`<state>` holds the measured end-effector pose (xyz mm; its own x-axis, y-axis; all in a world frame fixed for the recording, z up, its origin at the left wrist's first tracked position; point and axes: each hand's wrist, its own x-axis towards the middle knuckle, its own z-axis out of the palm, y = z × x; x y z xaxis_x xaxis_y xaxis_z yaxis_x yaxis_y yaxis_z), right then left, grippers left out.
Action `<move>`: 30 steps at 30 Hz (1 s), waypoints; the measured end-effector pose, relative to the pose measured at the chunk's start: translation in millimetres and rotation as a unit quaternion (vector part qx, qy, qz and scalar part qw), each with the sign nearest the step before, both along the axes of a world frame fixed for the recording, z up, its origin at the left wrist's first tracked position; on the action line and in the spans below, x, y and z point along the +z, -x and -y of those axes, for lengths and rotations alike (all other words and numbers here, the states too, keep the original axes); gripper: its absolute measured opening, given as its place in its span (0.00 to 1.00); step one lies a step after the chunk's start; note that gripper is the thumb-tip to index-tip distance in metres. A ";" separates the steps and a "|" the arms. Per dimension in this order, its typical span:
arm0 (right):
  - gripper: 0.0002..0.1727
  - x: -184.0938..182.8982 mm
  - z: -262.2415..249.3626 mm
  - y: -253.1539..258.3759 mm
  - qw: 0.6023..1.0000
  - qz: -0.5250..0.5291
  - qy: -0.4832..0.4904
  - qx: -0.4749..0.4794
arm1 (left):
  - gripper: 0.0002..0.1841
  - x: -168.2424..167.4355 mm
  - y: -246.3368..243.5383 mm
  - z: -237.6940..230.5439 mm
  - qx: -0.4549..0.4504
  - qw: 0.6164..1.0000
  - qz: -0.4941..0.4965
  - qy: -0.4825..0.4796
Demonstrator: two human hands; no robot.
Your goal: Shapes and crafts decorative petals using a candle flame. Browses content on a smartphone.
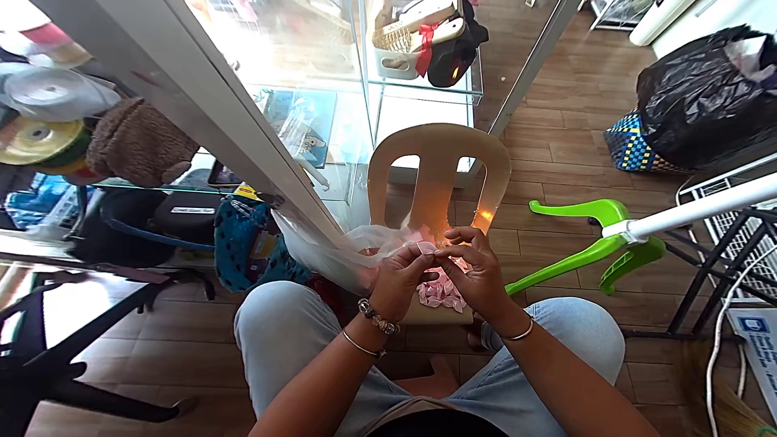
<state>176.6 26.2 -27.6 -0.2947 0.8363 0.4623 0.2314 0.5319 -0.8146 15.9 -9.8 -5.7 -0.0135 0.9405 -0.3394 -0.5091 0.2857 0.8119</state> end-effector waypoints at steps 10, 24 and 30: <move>0.17 -10.5 6.5 2.2 0.978 0.170 -0.109 -0.042 | 0.06 1.5 7.5 -4.1 0.025 0.999 -0.013 0.035; 0.13 21.6 4.0 -4.2 0.967 -0.063 0.246 0.023 | 0.07 4.5 4.3 -6.4 0.017 0.998 -0.056 -0.013; 0.07 26.3 0.4 2.0 0.891 -0.178 0.418 0.013 | 0.04 -3.4 0.3 -5.0 -0.001 0.984 -0.155 -0.084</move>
<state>174.6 25.8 -1.4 -0.2787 0.9274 -0.2495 -0.1250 -0.2926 -0.9480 15.6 -4.9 -9.1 -0.0894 0.9831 -0.1601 -0.2292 0.1361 0.9638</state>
